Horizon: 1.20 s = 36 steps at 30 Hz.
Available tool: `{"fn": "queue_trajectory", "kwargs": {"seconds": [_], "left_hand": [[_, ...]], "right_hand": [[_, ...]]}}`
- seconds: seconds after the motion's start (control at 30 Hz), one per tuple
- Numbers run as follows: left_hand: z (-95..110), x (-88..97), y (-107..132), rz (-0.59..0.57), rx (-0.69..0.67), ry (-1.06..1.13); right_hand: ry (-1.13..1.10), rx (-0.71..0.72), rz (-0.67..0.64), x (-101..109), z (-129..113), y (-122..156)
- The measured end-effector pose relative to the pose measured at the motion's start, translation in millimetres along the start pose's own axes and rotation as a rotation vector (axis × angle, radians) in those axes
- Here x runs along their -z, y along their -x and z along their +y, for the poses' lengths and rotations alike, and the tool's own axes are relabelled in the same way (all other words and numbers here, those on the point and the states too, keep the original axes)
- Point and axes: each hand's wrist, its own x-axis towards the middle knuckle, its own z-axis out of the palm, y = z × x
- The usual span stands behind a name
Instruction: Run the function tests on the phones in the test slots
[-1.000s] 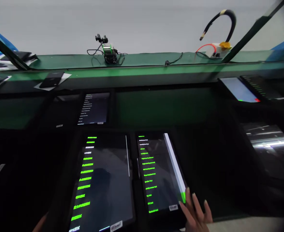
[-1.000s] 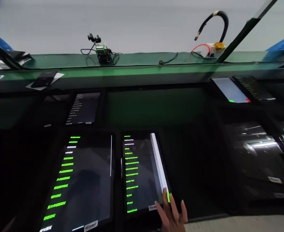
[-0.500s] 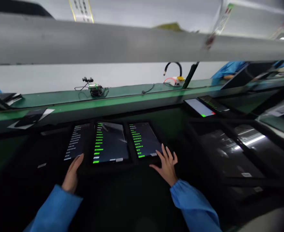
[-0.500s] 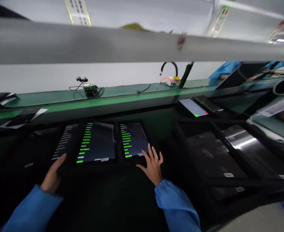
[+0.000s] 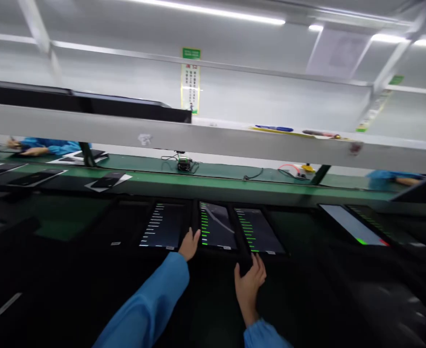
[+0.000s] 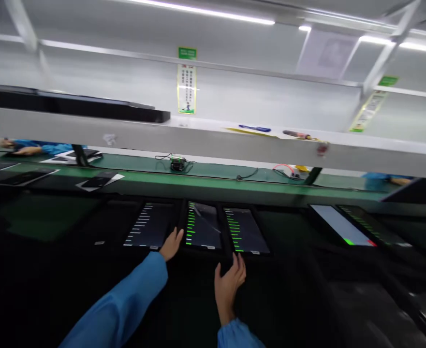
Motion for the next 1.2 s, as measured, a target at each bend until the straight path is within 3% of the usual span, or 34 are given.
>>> {"fn": "queue_trajectory", "kwargs": {"seconds": [0.1, 0.2, 0.33, 0.43, 0.57, 0.67, 0.73, 0.9, 1.0, 1.2], "left_hand": [[-1, -14.4, 5, 0.05, -0.049, -0.088], [0, -29.7, 12, 0.099, -0.105, -0.146], [4, -44.3, 17, 0.144, -0.182, -0.188], [4, -43.2, 28, 0.155, -0.296, -0.204], [-14, -21.5, 70, 0.121, -0.495, -0.217], [-41, 4.5, 102, 0.224, -0.42, -0.256], [-62, 24.7, 112, 0.286, -0.364, -0.295], [-108, 79.2, 93, 0.437, -0.186, -0.416], [-124, 103.9, 75, 0.477, -0.077, -0.472], [-124, 117.3, 63, 0.358, -0.086, -0.517]], "right_hand": [[-0.104, 0.147, -0.204, 2, -30, 26], [-0.141, 0.27, -0.367, 4, -39, 36], [-0.103, 0.284, -0.379, -2, -27, 30], [-0.082, 0.286, -0.37, -9, -14, 26], [-0.067, 0.299, -0.368, -14, -6, 26], [-0.095, 0.337, -0.417, -11, -9, 27], [-0.129, 0.362, -0.467, -8, -13, 27], [-0.176, 0.392, -0.559, 1, -25, 26], [-0.206, 0.415, -0.626, 5, -32, 24], [-0.226, 0.3, -0.675, 7, -40, 24]]}}
